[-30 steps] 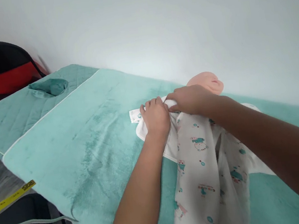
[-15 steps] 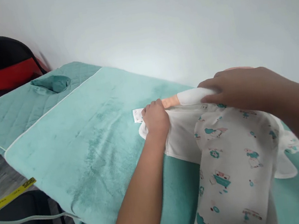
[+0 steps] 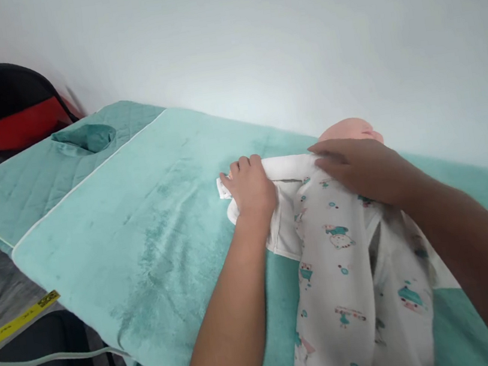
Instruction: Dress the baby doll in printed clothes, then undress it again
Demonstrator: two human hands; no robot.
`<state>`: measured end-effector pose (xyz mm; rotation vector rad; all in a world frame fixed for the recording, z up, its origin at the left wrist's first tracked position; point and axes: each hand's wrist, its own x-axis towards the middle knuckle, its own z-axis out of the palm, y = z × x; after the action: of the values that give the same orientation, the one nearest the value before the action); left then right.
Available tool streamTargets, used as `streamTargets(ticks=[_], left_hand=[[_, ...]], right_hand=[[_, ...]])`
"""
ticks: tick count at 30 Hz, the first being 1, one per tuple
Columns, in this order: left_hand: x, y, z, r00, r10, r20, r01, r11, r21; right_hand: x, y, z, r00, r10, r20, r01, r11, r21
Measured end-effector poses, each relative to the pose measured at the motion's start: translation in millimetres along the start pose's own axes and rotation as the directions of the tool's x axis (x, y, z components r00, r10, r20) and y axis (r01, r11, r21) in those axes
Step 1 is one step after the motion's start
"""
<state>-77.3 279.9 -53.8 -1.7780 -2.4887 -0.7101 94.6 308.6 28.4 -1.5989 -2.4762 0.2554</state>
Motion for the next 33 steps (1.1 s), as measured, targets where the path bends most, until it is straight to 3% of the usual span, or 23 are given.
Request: streamTargets(ticks=[3, 6, 7, 9, 11, 14, 33], left_hand=[[1, 0, 1.2, 1.0, -0.015, 0.005, 0.015, 1.0, 0.008], [1, 1, 2.5, 1.0, -0.023, 0.019, 0.023, 1.0, 0.017], [1, 2, 2.9, 0.999, -0.025, 0.021, 0.025, 0.999, 0.02], [1, 2, 3.9, 0.999, -0.026, 0.028, 0.025, 0.999, 0.03], [1, 3, 4.6, 0.999, -0.033, 0.04, 0.031, 0.998, 0.045], [0, 3, 5.5, 0.998, -0.042, 0.042, 0.039, 0.997, 0.062], [0, 3, 7.3, 1.0, -0.017, 0.023, 0.016, 0.998, 0.057]], right_hand=[[-33, 24, 5, 0.973, 0.179, -0.145, -0.142, 0.963, 0.231], [-70, 62, 28, 0.823, 0.468, -0.321, -0.342, 0.86, 0.379], [-80, 76, 37, 0.809, 0.458, -0.368, -0.333, 0.873, 0.356], [-93, 98, 54, 0.861, 0.24, -0.449, -0.17, 0.967, 0.19], [-96, 112, 64, 0.859, 0.132, -0.495, -0.089, 0.99, 0.11], [-91, 115, 67, 0.835, 0.144, -0.531, -0.096, 0.989, 0.117], [-90, 107, 66, 0.833, 0.17, -0.526, -0.127, 0.985, 0.118]])
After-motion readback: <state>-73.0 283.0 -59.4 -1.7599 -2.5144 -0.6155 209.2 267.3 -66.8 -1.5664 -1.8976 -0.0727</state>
